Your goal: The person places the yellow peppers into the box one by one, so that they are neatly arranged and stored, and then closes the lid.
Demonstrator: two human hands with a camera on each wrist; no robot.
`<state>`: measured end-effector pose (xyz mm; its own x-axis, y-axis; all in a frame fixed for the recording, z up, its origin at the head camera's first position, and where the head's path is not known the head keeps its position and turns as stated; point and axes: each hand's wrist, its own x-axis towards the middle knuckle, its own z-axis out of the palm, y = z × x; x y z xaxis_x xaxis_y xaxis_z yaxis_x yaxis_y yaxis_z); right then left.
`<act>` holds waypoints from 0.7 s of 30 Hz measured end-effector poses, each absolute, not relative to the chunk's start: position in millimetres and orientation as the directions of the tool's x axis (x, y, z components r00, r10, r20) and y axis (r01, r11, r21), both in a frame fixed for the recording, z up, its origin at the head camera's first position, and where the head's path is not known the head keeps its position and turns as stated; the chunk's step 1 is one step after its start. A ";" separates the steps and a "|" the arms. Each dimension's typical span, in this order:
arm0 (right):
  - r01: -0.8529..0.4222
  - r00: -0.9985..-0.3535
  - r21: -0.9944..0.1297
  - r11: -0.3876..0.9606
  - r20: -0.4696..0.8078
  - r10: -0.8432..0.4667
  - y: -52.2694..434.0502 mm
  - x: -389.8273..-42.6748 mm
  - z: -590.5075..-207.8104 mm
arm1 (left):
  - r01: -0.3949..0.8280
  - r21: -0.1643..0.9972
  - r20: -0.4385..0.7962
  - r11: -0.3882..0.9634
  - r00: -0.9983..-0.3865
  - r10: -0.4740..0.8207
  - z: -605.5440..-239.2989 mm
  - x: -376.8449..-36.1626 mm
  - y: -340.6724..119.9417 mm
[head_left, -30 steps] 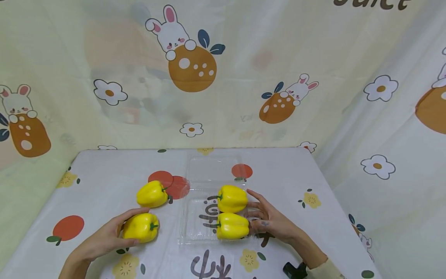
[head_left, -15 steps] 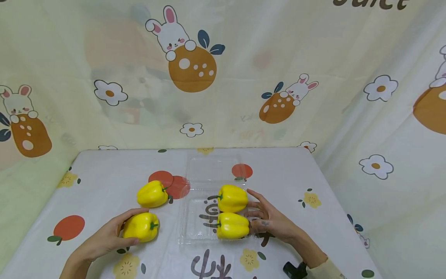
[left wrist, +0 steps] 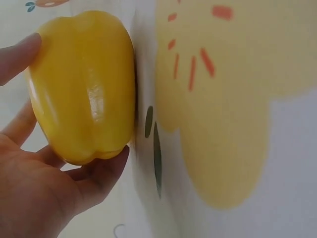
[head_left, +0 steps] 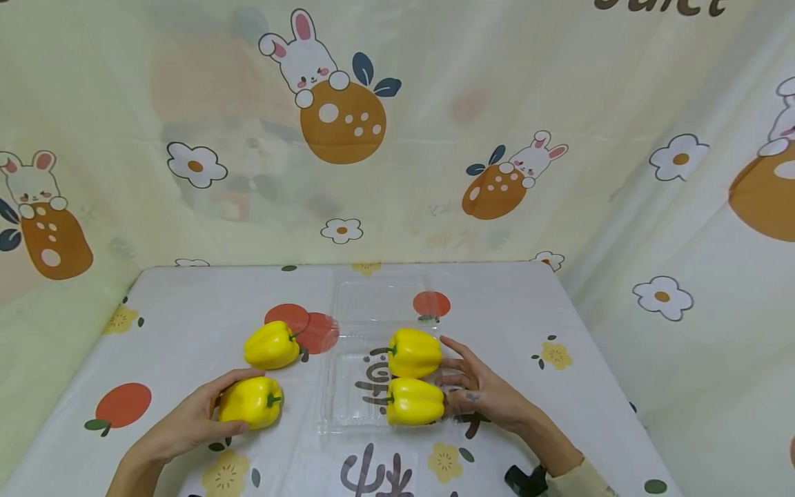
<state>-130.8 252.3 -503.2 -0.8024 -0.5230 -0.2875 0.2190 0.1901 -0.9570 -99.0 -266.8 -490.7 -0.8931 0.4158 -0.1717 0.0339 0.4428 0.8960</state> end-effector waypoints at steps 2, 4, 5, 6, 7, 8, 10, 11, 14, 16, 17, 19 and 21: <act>0.219 -0.802 -0.957 0.191 -0.288 -0.523 252.2 -131.0 -503.1 | 0.034 0.888 -0.176 0.459 -0.896 0.408 -488.8 -99.7 -265.9; 0.218 -0.803 -0.957 0.193 -0.288 -0.522 252.1 -131.0 -502.9 | 0.041 0.883 -0.170 0.467 -0.900 0.401 -487.2 -100.1 -265.1; 0.217 -0.803 -0.957 0.194 -0.288 -0.521 252.1 -131.0 -502.8 | 0.044 0.882 -0.167 0.468 -0.901 0.399 -486.0 -100.2 -264.6; 0.217 -0.804 -0.956 0.196 -0.289 -0.520 252.0 -130.9 -502.7 | 0.049 0.883 -0.161 0.468 -0.903 0.399 -484.8 -100.1 -264.1; 0.219 -0.805 -0.956 0.197 -0.291 -0.518 251.8 -130.9 -502.3 | 0.053 0.883 -0.156 0.466 -0.904 0.399 -483.7 -99.9 -263.6; 0.221 -0.805 -0.955 0.197 -0.293 -0.516 251.6 -130.9 -502.0 | 0.056 0.884 -0.151 0.463 -0.904 0.399 -482.5 -99.8 -262.9; 0.227 -0.806 -0.954 0.197 -0.298 -0.511 251.2 -130.6 -501.3 | 0.060 0.885 -0.148 0.462 -0.904 0.401 -479.8 -99.3 -261.5; 0.230 -0.807 -0.953 0.198 -0.300 -0.509 250.9 -130.5 -501.0 | 0.061 0.885 -0.148 0.462 -0.903 0.403 -478.3 -99.1 -260.6; 0.237 -0.809 -0.951 0.198 -0.306 -0.502 250.2 -130.4 -500.5 | 0.069 0.882 -0.143 0.466 -0.903 0.405 -474.8 -98.7 -257.7; 0.237 -0.810 -0.951 0.200 -0.307 -0.499 250.0 -130.4 -500.3 | 0.075 0.880 -0.137 0.468 -0.905 0.402 -472.5 -98.1 -256.0; 0.238 -0.810 -0.950 0.200 -0.308 -0.499 250.0 -130.5 -500.3 | 0.078 0.879 -0.133 0.471 -0.907 0.399 -471.5 -97.8 -255.1; 0.239 -0.809 -0.950 0.199 -0.308 -0.500 250.1 -130.5 -500.4 | 0.078 0.876 -0.132 0.476 -0.910 0.392 -469.2 -97.1 -253.5; 0.240 -0.808 -0.951 0.196 -0.308 -0.502 250.2 -130.5 -500.5 | 0.082 0.874 -0.126 0.479 -0.914 0.386 -467.1 -96.3 -251.7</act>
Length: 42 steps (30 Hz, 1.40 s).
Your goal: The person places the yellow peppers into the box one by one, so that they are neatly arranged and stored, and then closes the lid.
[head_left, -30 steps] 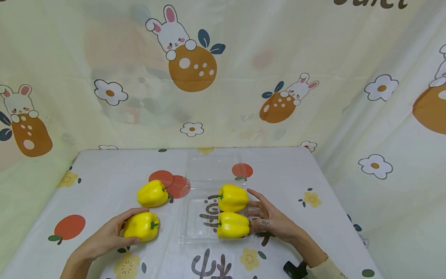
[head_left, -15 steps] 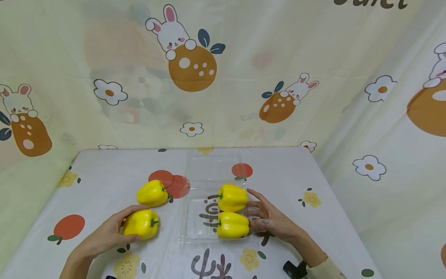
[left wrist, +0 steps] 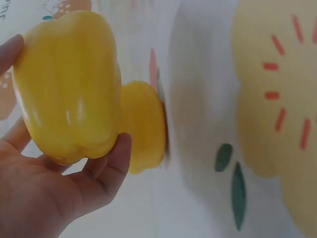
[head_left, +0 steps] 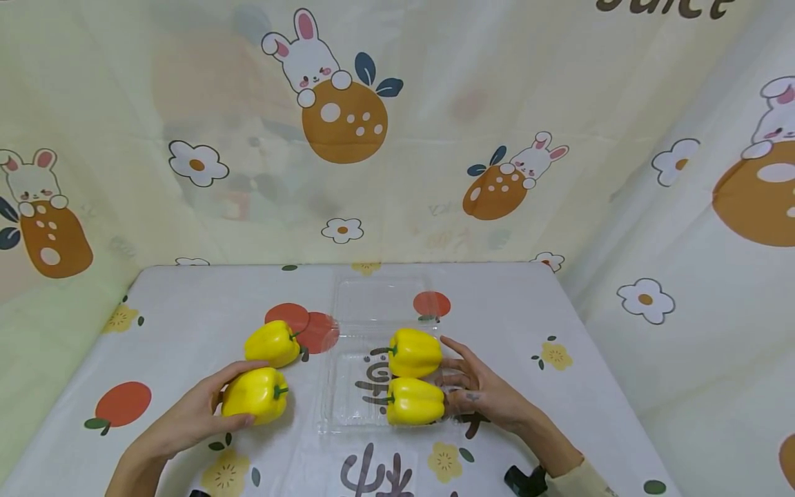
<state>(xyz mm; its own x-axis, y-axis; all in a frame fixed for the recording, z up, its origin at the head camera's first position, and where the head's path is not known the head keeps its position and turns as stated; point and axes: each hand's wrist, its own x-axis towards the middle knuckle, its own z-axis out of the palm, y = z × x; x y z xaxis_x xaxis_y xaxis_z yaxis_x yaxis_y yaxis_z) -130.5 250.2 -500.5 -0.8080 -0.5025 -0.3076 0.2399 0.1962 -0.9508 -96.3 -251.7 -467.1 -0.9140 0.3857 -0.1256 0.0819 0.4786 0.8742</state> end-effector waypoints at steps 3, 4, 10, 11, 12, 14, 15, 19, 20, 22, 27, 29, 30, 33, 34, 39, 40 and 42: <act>0.237 -0.807 -0.952 0.193 -0.304 -0.506 250.3 -130.5 -500.9 | 0.087 0.877 -0.113 0.472 -0.918 0.380 -463.8 -94.7 -248.7; 0.235 -0.807 -0.953 0.192 -0.302 -0.507 250.2 -130.6 -501.0 | 0.093 0.879 -0.104 0.467 -0.920 0.379 -462.7 -94.0 -247.6; 0.222 -0.809 -0.956 0.191 -0.291 -0.510 250.0 -131.2 -501.3 | 0.115 0.895 -0.063 0.431 -0.924 0.376 -456.9 -90.2 -241.0; 0.223 -0.809 -0.956 0.191 -0.291 -0.510 250.1 -131.2 -501.1 | 0.117 0.899 -0.057 0.423 -0.924 0.379 -456.3 -90.1 -239.8; 0.224 -0.809 -0.956 0.191 -0.291 -0.510 250.3 -131.2 -501.0 | 0.120 0.903 -0.052 0.413 -0.923 0.382 -455.6 -90.0 -238.6; 0.224 -0.811 -0.955 0.193 -0.293 -0.507 250.8 -131.2 -500.8 | 0.130 0.906 -0.041 0.404 -0.921 0.388 -454.5 -89.9 -236.5; 0.224 -0.811 -0.955 0.194 -0.293 -0.506 251.0 -131.2 -500.7 | 0.134 0.905 -0.038 0.403 -0.920 0.391 -454.0 -89.9 -235.7; 0.220 -0.814 -0.955 0.201 -0.293 -0.502 251.4 -131.5 -500.9 | 0.135 0.900 -0.043 0.415 -0.918 0.393 -451.3 -88.9 -233.1; 0.220 -0.813 -0.955 0.201 -0.293 -0.502 251.4 -131.6 -501.0 | 0.132 0.898 -0.049 0.420 -0.919 0.392 -450.6 -88.4 -232.4; 0.223 -0.812 -0.954 0.200 -0.296 -0.503 251.1 -131.7 -501.2 | 0.121 0.894 -0.062 0.431 -0.919 0.388 -449.1 -87.1 -231.0; 0.235 -0.809 -0.951 0.201 -0.306 -0.502 250.0 -131.7 -501.4 | 0.106 0.889 -0.080 0.445 -0.922 0.379 -446.6 -83.5 -226.4; 0.235 -0.810 -0.950 0.204 -0.307 -0.500 249.5 -131.5 -501.6 | 0.104 0.887 -0.082 0.450 -0.923 0.376 -446.0 -82.4 -224.3; 0.236 -0.809 -0.950 0.206 -0.309 -0.499 249.3 -131.4 -501.6 | 0.104 0.889 -0.082 0.446 -0.922 0.378 -445.8 -82.0 -223.1; 0.235 -0.809 -0.949 0.209 -0.310 -0.499 249.1 -130.8 -501.8 | 0.106 0.896 -0.079 0.431 -0.917 0.391 -445.1 -81.1 -219.0; 0.235 -0.808 -0.949 0.209 -0.310 -0.500 249.2 -130.7 -501.9 | 0.107 0.899 -0.079 0.424 -0.914 0.397 -444.9 -80.9 -217.6; 0.231 -0.810 -0.950 0.212 -0.308 -0.499 249.7 -131.0 -502.3 | 0.113 0.897 -0.086 0.428 -0.903 0.420 -443.8 -82.5 -209.4; 0.229 -0.810 -0.950 0.212 -0.307 -0.499 249.8 -131.2 -502.4 | 0.113 0.893 -0.092 0.436 -0.902 0.423 -443.6 -83.3 -207.6; 0.225 -0.812 -0.951 0.213 -0.304 -0.498 249.9 -131.7 -502.6 | 0.113 0.884 -0.104 0.453 -0.899 0.426 -443.3 -85.0 -203.6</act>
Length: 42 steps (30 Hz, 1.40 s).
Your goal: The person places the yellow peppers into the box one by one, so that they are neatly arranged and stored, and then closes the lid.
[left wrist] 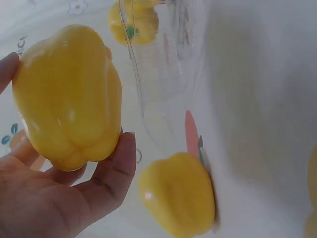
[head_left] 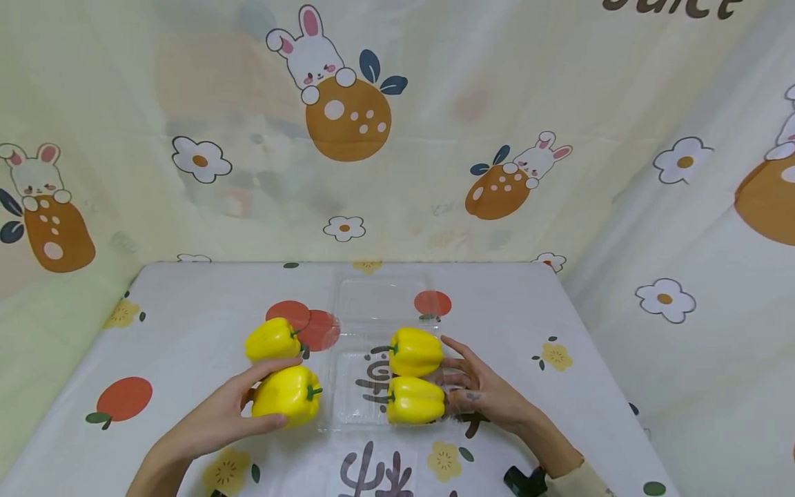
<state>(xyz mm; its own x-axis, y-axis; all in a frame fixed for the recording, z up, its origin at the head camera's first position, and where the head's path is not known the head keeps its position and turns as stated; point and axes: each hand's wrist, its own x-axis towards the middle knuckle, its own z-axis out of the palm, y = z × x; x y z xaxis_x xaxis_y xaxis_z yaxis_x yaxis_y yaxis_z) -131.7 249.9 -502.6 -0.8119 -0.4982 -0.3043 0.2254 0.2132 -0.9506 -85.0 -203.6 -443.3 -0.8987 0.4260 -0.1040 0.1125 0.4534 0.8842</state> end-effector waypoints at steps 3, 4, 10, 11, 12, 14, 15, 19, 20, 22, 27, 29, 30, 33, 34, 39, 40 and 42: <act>0.222 -0.813 -0.952 0.211 -0.300 -0.499 250.0 -132.0 -503.0 | 0.104 0.875 -0.126 0.473 -0.895 0.429 -443.3 -87.1 -196.6; 0.222 -0.813 -0.952 0.212 -0.301 -0.498 250.0 -132.0 -503.2 | 0.102 0.873 -0.131 0.476 -0.892 0.432 -443.5 -87.5 -194.1; 0.219 -0.816 -0.952 0.214 -0.299 -0.495 249.8 -131.8 -503.7 | 0.087 0.881 -0.149 0.464 -0.881 0.449 -443.5 -87.0 -177.0; 0.219 -0.816 -0.953 0.211 -0.297 -0.496 249.7 -131.9 -503.9 | 0.085 0.882 -0.150 0.463 -0.881 0.449 -443.2 -87.1 -174.7; 0.220 -0.815 -0.953 0.209 -0.297 -0.497 249.7 -132.0 -504.0 | 0.088 0.882 -0.149 0.462 -0.880 0.452 -442.9 -87.3 -172.5; 0.221 -0.815 -0.953 0.206 -0.296 -0.498 249.7 -132.2 -504.4 | 0.101 0.882 -0.142 0.461 -0.875 0.463 -443.2 -88.2 -168.7; 0.222 -0.815 -0.953 0.206 -0.297 -0.497 249.7 -132.1 -504.4 | 0.102 0.882 -0.143 0.460 -0.873 0.467 -443.4 -88.6 -166.5; 0.223 -0.816 -0.953 0.204 -0.298 -0.495 250.1 -132.3 -504.2 | 0.133 0.885 -0.126 0.447 -0.854 0.504 -445.2 -90.9 -158.1; 0.224 -0.816 -0.953 0.204 -0.297 -0.495 250.1 -132.4 -504.1 | 0.143 0.885 -0.120 0.443 -0.850 0.513 -445.7 -91.6 -156.2; 0.222 -0.817 -0.954 0.203 -0.296 -0.495 250.0 -132.6 -504.2 | 0.154 0.883 -0.116 0.443 -0.843 0.525 -446.5 -92.4 -152.5; 0.225 -0.816 -0.953 0.202 -0.297 -0.495 249.5 -132.6 -504.6 | 0.145 0.895 -0.124 0.421 -0.827 0.549 -448.4 -94.7 -144.8; 0.226 -0.816 -0.953 0.201 -0.297 -0.495 249.6 -132.5 -504.7 | 0.147 0.902 -0.119 0.405 -0.819 0.562 -449.0 -96.0 -142.3; 0.224 -0.816 -0.954 0.201 -0.296 -0.496 249.7 -132.5 -504.8 | 0.153 0.904 -0.114 0.400 -0.815 0.568 -449.3 -96.6 -141.2; 0.219 -0.816 -0.955 0.200 -0.292 -0.499 250.2 -132.5 -504.9 | 0.172 0.903 -0.099 0.394 -0.809 0.580 -450.3 -98.4 -138.0; 0.218 -0.816 -0.956 0.198 -0.290 -0.501 250.4 -132.6 -505.0 | 0.176 0.903 -0.095 0.392 -0.807 0.582 -450.7 -98.9 -137.0; 0.216 -0.814 -0.957 0.192 -0.286 -0.505 250.6 -132.5 -505.2 | 0.183 0.904 -0.091 0.387 -0.802 0.590 -452.6 -101.3 -131.9; 0.217 -0.814 -0.957 0.191 -0.285 -0.506 250.6 -132.4 -505.3 | 0.184 0.903 -0.091 0.388 -0.801 0.592 -453.0 -101.8 -130.9; 0.220 -0.814 -0.957 0.189 -0.287 -0.505 250.4 -132.2 -505.4 | 0.185 0.902 -0.092 0.389 -0.799 0.594 -453.9 -102.6 -129.1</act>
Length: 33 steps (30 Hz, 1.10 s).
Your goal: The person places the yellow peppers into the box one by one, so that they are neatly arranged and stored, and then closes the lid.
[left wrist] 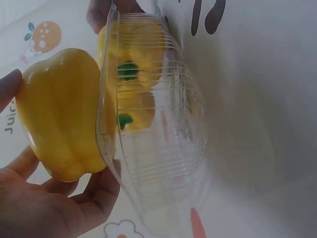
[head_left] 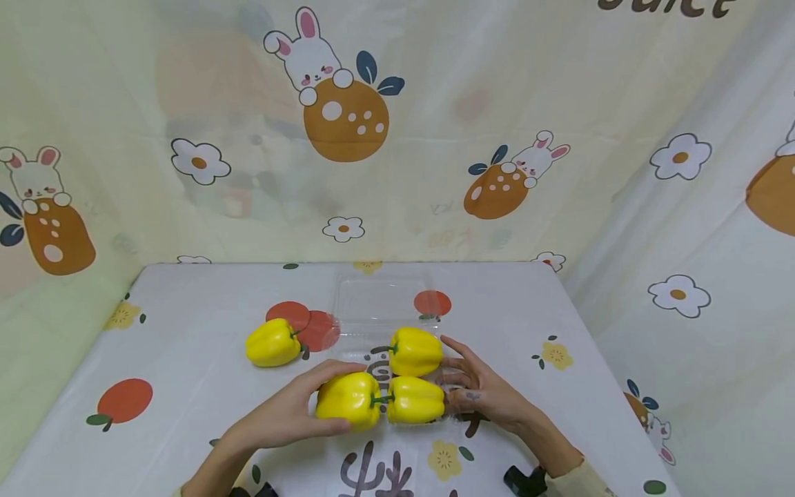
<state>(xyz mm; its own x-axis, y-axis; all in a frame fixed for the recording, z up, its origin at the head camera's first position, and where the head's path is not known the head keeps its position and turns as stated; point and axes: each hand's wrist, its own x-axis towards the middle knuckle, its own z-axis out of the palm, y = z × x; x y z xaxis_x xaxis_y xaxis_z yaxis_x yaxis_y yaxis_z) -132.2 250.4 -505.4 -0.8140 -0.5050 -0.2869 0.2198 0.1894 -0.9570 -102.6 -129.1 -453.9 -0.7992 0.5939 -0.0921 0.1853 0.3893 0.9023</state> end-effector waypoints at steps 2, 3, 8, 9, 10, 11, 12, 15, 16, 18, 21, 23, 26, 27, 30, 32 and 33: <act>0.222 -0.815 -0.957 0.189 -0.288 -0.503 250.2 -132.1 -505.5 | 0.183 0.903 -0.095 0.390 -0.798 0.595 -454.8 -103.5 -127.6; 0.222 -0.815 -0.956 0.189 -0.289 -0.502 250.1 -132.1 -505.5 | 0.182 0.902 -0.096 0.391 -0.798 0.595 -455.1 -103.9 -126.9; 0.224 -0.817 -0.956 0.190 -0.290 -0.499 249.5 -131.8 -505.5 | 0.170 0.898 -0.108 0.405 -0.807 0.580 -456.2 -105.0 -124.5; 0.224 -0.817 -0.956 0.190 -0.291 -0.498 249.5 -131.9 -505.5 | 0.167 0.898 -0.111 0.408 -0.810 0.576 -456.3 -105.5 -123.9; 0.225 -0.818 -0.956 0.190 -0.291 -0.496 249.6 -131.9 -505.6 | 0.165 0.897 -0.112 0.410 -0.812 0.573 -456.5 -106.1 -123.4; 0.226 -0.819 -0.955 0.190 -0.292 -0.494 249.7 -131.9 -505.7 | 0.164 0.897 -0.113 0.411 -0.813 0.570 -456.9 -106.7 -122.7; 0.227 -0.820 -0.955 0.190 -0.293 -0.492 249.8 -131.9 -505.8 | 0.163 0.896 -0.114 0.413 -0.815 0.569 -457.3 -107.3 -122.0; 0.227 -0.821 -0.954 0.196 -0.296 -0.488 250.1 -131.9 -506.2 | 0.171 0.894 -0.111 0.415 -0.812 0.572 -458.3 -108.6 -119.6; 0.228 -0.821 -0.954 0.197 -0.297 -0.488 250.4 -131.9 -506.4 | 0.178 0.894 -0.104 0.412 -0.810 0.577 -458.7 -108.9 -118.6; 0.226 -0.819 -0.954 0.198 -0.296 -0.491 250.7 -132.0 -506.8 | 0.189 0.891 -0.097 0.412 -0.809 0.580 -459.2 -109.2 -117.0; 0.222 -0.815 -0.956 0.193 -0.291 -0.500 251.2 -132.2 -507.5 | 0.195 0.890 -0.091 0.412 -0.811 0.578 -460.0 -109.3 -114.9; 0.219 -0.814 -0.957 0.189 -0.286 -0.506 251.4 -132.3 -507.7 | 0.192 0.888 -0.093 0.418 -0.815 0.572 -460.4 -109.1 -114.3; 0.217 -0.813 -0.959 0.182 -0.281 -0.510 251.5 -132.4 -507.7 | 0.187 0.885 -0.098 0.426 -0.819 0.565 -460.9 -109.1 -114.2; 0.218 -0.813 -0.959 0.180 -0.280 -0.510 251.5 -132.5 -507.7 | 0.188 0.884 -0.098 0.428 -0.821 0.563 -461.1 -109.2 -114.2; 0.221 -0.813 -0.959 0.176 -0.281 -0.509 251.3 -132.7 -507.7 | 0.191 0.880 -0.098 0.435 -0.823 0.559 -461.3 -109.5 -114.3; 0.221 -0.814 -0.959 0.177 -0.281 -0.508 251.2 -133.0 -507.8 | 0.195 0.878 -0.096 0.438 -0.824 0.558 -461.2 -109.7 -114.0; 0.222 -0.814 -0.959 0.178 -0.282 -0.508 251.2 -133.1 -507.9 | 0.197 0.877 -0.094 0.439 -0.824 0.559 -461.0 -109.8 -113.9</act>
<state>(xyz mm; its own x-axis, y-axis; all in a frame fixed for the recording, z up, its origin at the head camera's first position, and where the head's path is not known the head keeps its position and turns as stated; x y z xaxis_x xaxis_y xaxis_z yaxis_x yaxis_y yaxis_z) -133.1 251.2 -507.9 -0.8137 -0.5082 -0.2824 0.2218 0.1777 -0.9588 -109.8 -113.9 -461.0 -0.8241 0.5585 -0.0941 0.1971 0.4385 0.8768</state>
